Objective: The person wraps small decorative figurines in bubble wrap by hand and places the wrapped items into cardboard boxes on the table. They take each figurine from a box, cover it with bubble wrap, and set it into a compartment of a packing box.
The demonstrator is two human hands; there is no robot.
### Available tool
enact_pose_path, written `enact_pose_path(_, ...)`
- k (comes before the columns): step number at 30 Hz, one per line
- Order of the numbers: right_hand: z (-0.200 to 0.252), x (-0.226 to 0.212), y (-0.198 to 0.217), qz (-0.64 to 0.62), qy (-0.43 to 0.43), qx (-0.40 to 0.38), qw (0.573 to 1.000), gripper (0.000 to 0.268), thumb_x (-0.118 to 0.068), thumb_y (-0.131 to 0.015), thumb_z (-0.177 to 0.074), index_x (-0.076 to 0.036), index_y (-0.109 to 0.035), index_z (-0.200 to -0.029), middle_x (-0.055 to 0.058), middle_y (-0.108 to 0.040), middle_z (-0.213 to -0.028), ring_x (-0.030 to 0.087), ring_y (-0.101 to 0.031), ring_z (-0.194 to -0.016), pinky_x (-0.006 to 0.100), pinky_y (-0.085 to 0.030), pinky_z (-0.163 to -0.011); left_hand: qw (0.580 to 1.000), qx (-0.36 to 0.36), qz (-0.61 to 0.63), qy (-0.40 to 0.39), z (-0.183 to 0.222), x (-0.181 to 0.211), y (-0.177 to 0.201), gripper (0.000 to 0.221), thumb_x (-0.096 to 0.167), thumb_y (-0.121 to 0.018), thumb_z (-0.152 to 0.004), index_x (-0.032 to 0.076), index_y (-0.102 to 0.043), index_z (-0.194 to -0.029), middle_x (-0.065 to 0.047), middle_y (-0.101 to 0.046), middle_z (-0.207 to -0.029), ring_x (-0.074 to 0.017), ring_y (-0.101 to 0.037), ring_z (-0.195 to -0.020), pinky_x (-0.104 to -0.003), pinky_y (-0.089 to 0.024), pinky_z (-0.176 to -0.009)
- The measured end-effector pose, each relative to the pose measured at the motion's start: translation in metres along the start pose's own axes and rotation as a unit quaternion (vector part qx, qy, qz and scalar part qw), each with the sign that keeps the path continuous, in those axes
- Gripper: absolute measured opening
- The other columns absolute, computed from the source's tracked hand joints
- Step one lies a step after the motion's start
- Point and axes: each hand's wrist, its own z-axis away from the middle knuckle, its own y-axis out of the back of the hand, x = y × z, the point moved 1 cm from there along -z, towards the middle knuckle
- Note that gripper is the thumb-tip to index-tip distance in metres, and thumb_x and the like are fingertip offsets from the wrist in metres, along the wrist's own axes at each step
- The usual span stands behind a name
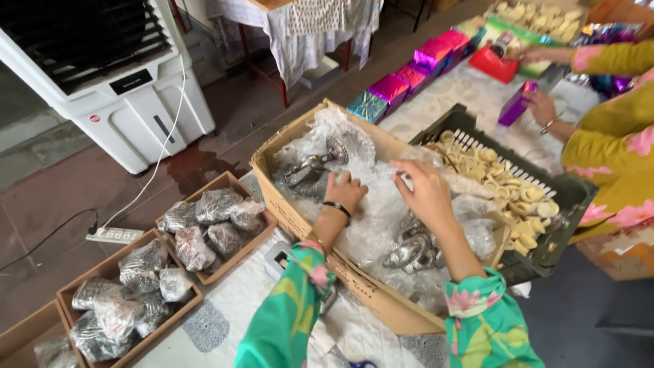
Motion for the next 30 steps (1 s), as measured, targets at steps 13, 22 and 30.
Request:
enact_pose_path(13,0.013,0.036,-0.033,-0.054,-0.011,-0.333,0.941,0.058,-0.05,-0.074,-0.083,-0.012,-0.066,-0.127,0.017,-0.072,-0.115,0.033,-0.071,-0.103,0.043,-0.055,-0.089,0.881,0.243,0.296,0.28,0.03,-0.045,0.135,0.032,0.025,-0.074,-0.081,0.027,-0.077,-0.114,-0.005,-0.077,-0.111,-0.0265,-0.074,-0.097,-0.038,-0.057,-0.082)
enact_pose_path(22,0.007,0.038,-0.056,-0.214,0.027,-0.158,0.964,0.028,-0.031,-0.073,-0.094,-0.004,-0.069,-0.101,0.011,-0.069,-0.093,0.025,-0.068,-0.085,0.037,-0.056,-0.077,0.855,0.283,0.361,0.243,0.04,-0.038,0.128,0.033,0.017,-0.079,-0.079,0.017,-0.075,-0.111,-0.008,-0.078,-0.103,-0.0247,-0.075,-0.09,-0.037,-0.058,-0.079)
enact_pose_path(30,0.012,0.1,-0.035,-0.376,-0.059,0.24,0.893,0.014,-0.004,-0.059,-0.111,-0.002,-0.053,-0.098,0.005,-0.049,-0.089,0.013,-0.044,-0.078,0.028,-0.041,-0.072,0.877,0.183,0.41,0.172,0.046,-0.015,0.119,0.037,0.01,-0.083,-0.069,0.016,-0.078,-0.106,-0.002,-0.077,-0.101,-0.0177,-0.074,-0.088,-0.032,-0.063,-0.083)
